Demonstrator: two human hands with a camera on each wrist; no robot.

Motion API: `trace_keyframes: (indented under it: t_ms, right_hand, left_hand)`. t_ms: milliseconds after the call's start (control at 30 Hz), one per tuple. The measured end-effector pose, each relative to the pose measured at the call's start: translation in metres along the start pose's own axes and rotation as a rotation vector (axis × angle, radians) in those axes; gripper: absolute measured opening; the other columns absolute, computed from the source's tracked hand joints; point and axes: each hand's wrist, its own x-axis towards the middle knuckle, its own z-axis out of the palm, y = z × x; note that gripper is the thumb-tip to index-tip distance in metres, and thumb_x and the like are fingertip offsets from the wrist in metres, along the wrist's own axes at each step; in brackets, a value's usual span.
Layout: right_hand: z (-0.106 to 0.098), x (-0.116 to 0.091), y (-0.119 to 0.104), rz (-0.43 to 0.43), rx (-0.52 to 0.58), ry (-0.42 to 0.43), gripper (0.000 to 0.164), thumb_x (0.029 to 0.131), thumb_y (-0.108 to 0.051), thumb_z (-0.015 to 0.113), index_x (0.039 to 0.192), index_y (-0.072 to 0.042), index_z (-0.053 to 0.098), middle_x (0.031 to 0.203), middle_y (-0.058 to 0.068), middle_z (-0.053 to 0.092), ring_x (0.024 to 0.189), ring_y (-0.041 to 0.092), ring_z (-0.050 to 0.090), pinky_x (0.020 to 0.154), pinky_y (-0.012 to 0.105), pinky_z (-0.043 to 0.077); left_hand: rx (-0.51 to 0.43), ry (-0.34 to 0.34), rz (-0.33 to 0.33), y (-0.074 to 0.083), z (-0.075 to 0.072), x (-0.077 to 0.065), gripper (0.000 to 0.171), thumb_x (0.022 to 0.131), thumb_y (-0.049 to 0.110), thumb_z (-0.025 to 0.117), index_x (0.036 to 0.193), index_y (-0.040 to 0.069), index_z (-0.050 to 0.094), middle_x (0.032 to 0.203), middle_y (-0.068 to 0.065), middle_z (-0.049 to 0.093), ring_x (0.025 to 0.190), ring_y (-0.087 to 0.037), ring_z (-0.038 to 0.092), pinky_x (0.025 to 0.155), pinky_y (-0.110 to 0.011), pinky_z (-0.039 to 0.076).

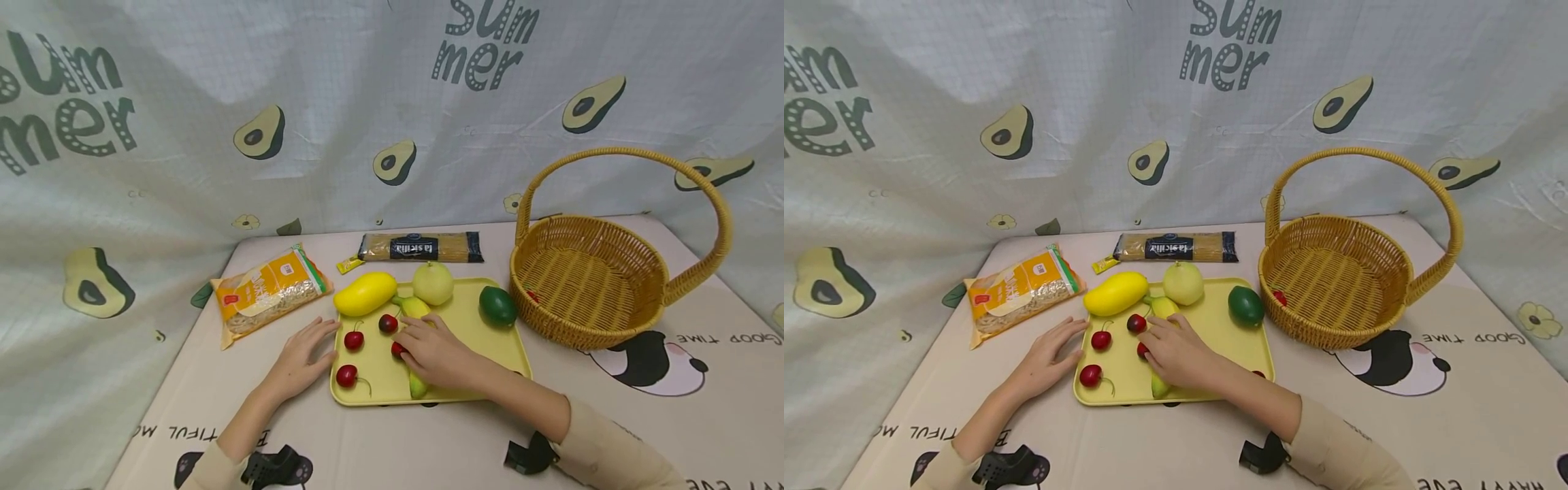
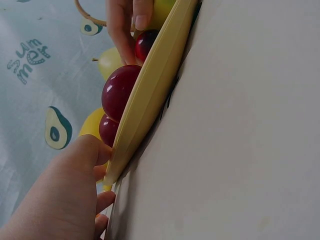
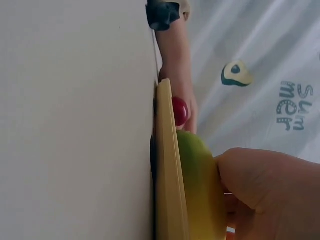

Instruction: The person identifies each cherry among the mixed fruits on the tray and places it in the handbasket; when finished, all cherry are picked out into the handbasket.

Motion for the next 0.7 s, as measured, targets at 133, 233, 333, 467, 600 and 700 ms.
trace_keyframes:
  t_ms: [133, 233, 333, 467, 600, 700]
  right_hand:
    - [0.0033, -0.0009, -0.0014, -0.014, -0.003, 0.013, 0.026, 0.089, -0.019, 0.057, 0.112, -0.009, 0.061, 0.111, 0.004, 0.063, 0.121, 0.026, 0.046, 0.097, 0.045, 0.032]
    - [0.004, -0.0014, -0.0017, -0.007, 0.006, 0.005, 0.024, 0.09, -0.02, 0.056, 0.111, -0.01, 0.061, 0.111, 0.004, 0.063, 0.12, 0.025, 0.047, 0.098, 0.044, 0.031]
    - [0.0036, -0.0012, -0.0021, 0.005, 0.018, -0.015, 0.024, 0.091, -0.021, 0.055, 0.111, -0.011, 0.061, 0.112, 0.004, 0.063, 0.12, 0.025, 0.047, 0.099, 0.042, 0.03]
    - [0.0032, -0.0005, -0.0023, 0.012, 0.021, -0.029, 0.024, 0.091, -0.021, 0.055, 0.111, -0.011, 0.061, 0.111, 0.003, 0.063, 0.119, 0.024, 0.048, 0.1, 0.041, 0.03]
    - [0.0031, -0.0009, -0.0024, -0.002, 0.027, -0.024, 0.023, 0.09, -0.023, 0.056, 0.11, -0.012, 0.062, 0.109, 0.001, 0.063, 0.115, 0.021, 0.049, 0.1, 0.041, 0.03]
    - [0.0032, -0.0014, -0.0025, -0.022, 0.034, -0.017, 0.025, 0.09, -0.025, 0.057, 0.11, -0.013, 0.062, 0.108, 0.0, 0.063, 0.112, 0.019, 0.05, 0.099, 0.041, 0.03]
  left_hand:
    - [0.002, 0.0, -0.001, -0.001, 0.0006, 0.0003, 0.047, 0.088, 0.027, 0.058, 0.133, 0.017, 0.048, 0.138, -0.004, 0.044, 0.133, -0.028, 0.026, 0.103, -0.056, 0.02]
    - [0.002, -0.002, 0.0, -0.0017, 0.0007, 0.0008, 0.047, 0.088, 0.028, 0.058, 0.133, 0.017, 0.048, 0.138, -0.004, 0.044, 0.134, -0.028, 0.026, 0.103, -0.056, 0.02]
    - [-0.003, -0.002, 0.001, -0.0019, 0.0006, 0.0009, 0.047, 0.088, 0.028, 0.058, 0.133, 0.017, 0.048, 0.138, -0.004, 0.044, 0.134, -0.028, 0.026, 0.103, -0.056, 0.02]
    - [-0.007, -0.001, 0.001, -0.0021, 0.0005, 0.0008, 0.047, 0.089, 0.028, 0.058, 0.133, 0.017, 0.048, 0.138, -0.004, 0.044, 0.134, -0.028, 0.026, 0.103, -0.056, 0.02]
    - [-0.009, -0.001, 0.002, -0.0022, 0.0006, 0.0005, 0.046, 0.089, 0.028, 0.058, 0.133, 0.017, 0.048, 0.138, -0.004, 0.044, 0.134, -0.028, 0.026, 0.102, -0.056, 0.02]
    - [-0.01, -0.002, 0.003, -0.002, 0.0006, 0.0005, 0.046, 0.089, 0.028, 0.058, 0.133, 0.017, 0.048, 0.138, -0.004, 0.044, 0.134, -0.028, 0.026, 0.102, -0.057, 0.02]
